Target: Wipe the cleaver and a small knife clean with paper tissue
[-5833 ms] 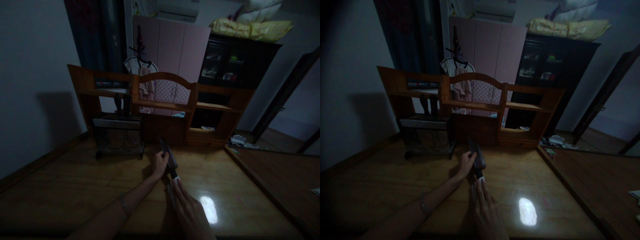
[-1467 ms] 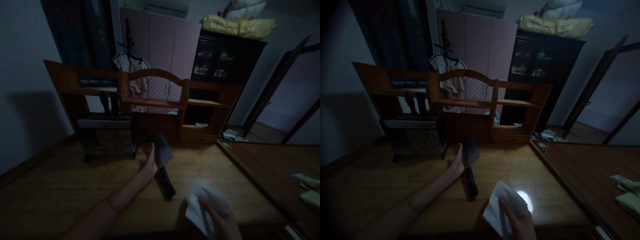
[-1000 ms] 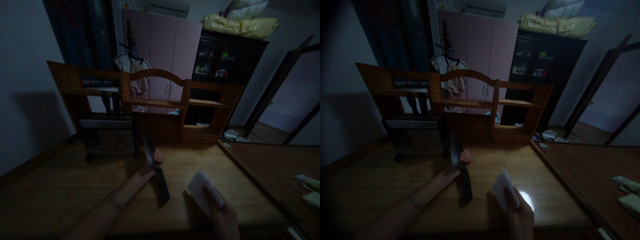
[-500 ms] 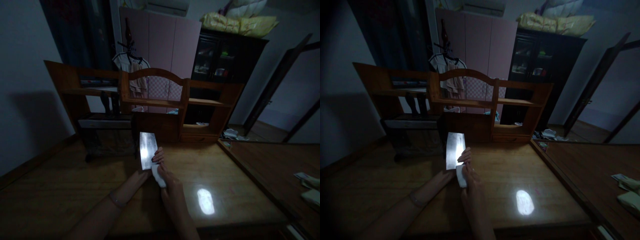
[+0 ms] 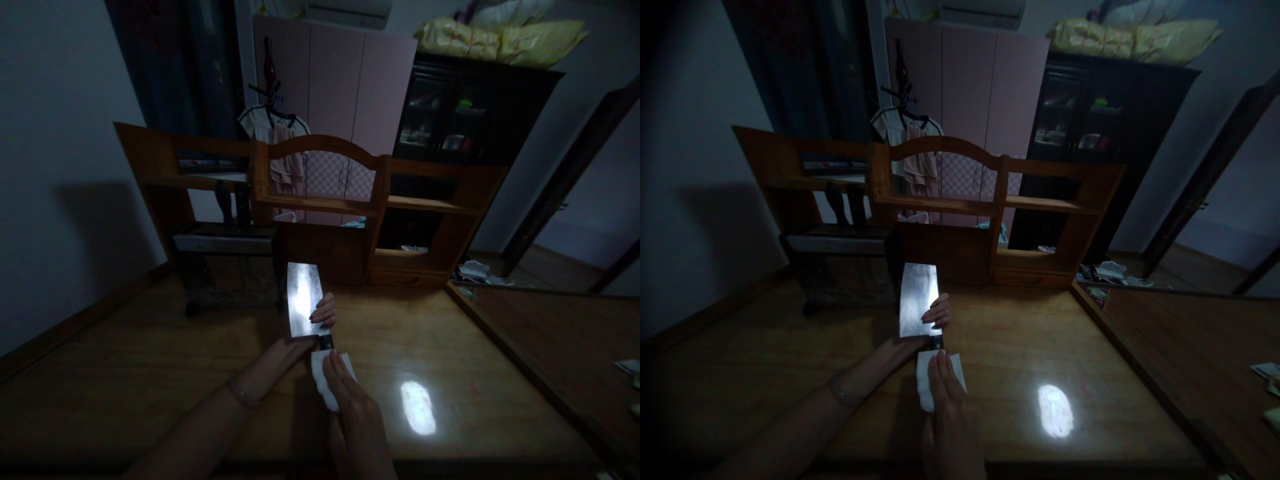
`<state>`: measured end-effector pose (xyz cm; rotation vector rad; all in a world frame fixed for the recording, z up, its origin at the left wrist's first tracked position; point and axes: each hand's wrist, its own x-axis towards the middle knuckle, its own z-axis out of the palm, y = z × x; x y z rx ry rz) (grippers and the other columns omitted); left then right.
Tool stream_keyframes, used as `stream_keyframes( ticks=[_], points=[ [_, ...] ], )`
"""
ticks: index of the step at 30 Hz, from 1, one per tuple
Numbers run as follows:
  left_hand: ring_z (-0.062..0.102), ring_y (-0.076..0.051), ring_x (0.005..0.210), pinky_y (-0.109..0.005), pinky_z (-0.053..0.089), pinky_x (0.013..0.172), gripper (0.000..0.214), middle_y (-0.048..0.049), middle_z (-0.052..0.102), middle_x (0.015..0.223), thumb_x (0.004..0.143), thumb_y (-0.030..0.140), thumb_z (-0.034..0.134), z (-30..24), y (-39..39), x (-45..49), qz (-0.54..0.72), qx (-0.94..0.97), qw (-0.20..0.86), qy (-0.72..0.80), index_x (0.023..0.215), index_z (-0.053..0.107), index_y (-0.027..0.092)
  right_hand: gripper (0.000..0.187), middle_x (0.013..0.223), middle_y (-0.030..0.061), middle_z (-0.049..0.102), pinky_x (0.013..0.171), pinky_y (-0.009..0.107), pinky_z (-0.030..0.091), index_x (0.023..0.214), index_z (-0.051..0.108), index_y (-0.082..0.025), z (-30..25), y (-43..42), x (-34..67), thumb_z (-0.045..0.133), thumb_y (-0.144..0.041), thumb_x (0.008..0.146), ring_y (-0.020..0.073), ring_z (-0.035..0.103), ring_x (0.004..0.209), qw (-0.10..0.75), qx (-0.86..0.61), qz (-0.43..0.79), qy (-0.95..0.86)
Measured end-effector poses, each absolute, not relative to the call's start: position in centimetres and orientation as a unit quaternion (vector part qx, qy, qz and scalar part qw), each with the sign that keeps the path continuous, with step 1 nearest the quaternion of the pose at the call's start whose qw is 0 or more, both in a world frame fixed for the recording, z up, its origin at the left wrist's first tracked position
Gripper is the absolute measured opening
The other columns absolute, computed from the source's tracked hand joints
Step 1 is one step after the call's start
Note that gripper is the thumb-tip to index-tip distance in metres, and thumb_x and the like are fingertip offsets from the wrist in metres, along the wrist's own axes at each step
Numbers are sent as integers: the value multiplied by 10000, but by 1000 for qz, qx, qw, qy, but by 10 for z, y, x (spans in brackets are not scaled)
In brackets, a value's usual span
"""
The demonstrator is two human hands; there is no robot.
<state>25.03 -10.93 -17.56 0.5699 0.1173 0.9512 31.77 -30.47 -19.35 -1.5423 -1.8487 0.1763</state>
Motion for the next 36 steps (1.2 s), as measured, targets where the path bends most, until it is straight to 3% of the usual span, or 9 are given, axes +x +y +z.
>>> stream_keyframes(
  ticks=[4, 10, 16, 31, 36],
  points=[
    [580, -188, 982, -388, 508, 834, 303, -94, 560, 1178, 907, 326, 522, -173, -111, 252, 447, 280, 847, 67, 1166, 552, 171, 850, 1416, 152, 416, 1043, 441, 401, 1373, 418, -68, -200, -314, 320, 383, 44, 530, 255, 349, 1329, 338, -586, 51, -735],
    [592, -174, 938, -364, 522, 796, 289, -89, 577, 1138, 908, 322, 523, -171, -113, 252, 435, 285, 851, 75, 1147, 558, 164, 868, 1415, 196, 383, 1051, 439, 378, 1363, 412, -18, -195, -320, 323, 401, 44, 498, 273, 342, 1324, 289, -588, 48, -754],
    [585, -181, 962, -377, 514, 818, 295, -92, 568, 1161, 908, 324, 522, -172, -113, 248, 429, 286, 853, 78, 1157, 555, 169, 842, 1415, 145, 391, 1051, 410, 381, 1372, 423, -87, -190, -322, 328, 405, 28, 538, 243, 361, 1312, 281, -585, 77, -757],
    [582, -187, 975, -385, 510, 828, 309, -95, 563, 1169, 905, 328, 527, -170, -118, 244, 430, 273, 856, 88, 1165, 551, 164, 817, 1411, 159, 359, 1051, 369, 366, 1364, 424, -56, -180, -330, 334, 405, 26, 551, 245, 345, 1305, 229, -577, 136, -772],
    [586, -184, 964, -380, 514, 817, 309, -93, 567, 1159, 905, 327, 528, -168, -116, 245, 430, 269, 857, 91, 1164, 550, 161, 872, 1424, 82, 355, 1036, 357, 389, 1399, 386, -175, -196, -333, 341, 403, 64, 560, 221, 350, 1303, 268, -559, 118, -776]
  ],
)
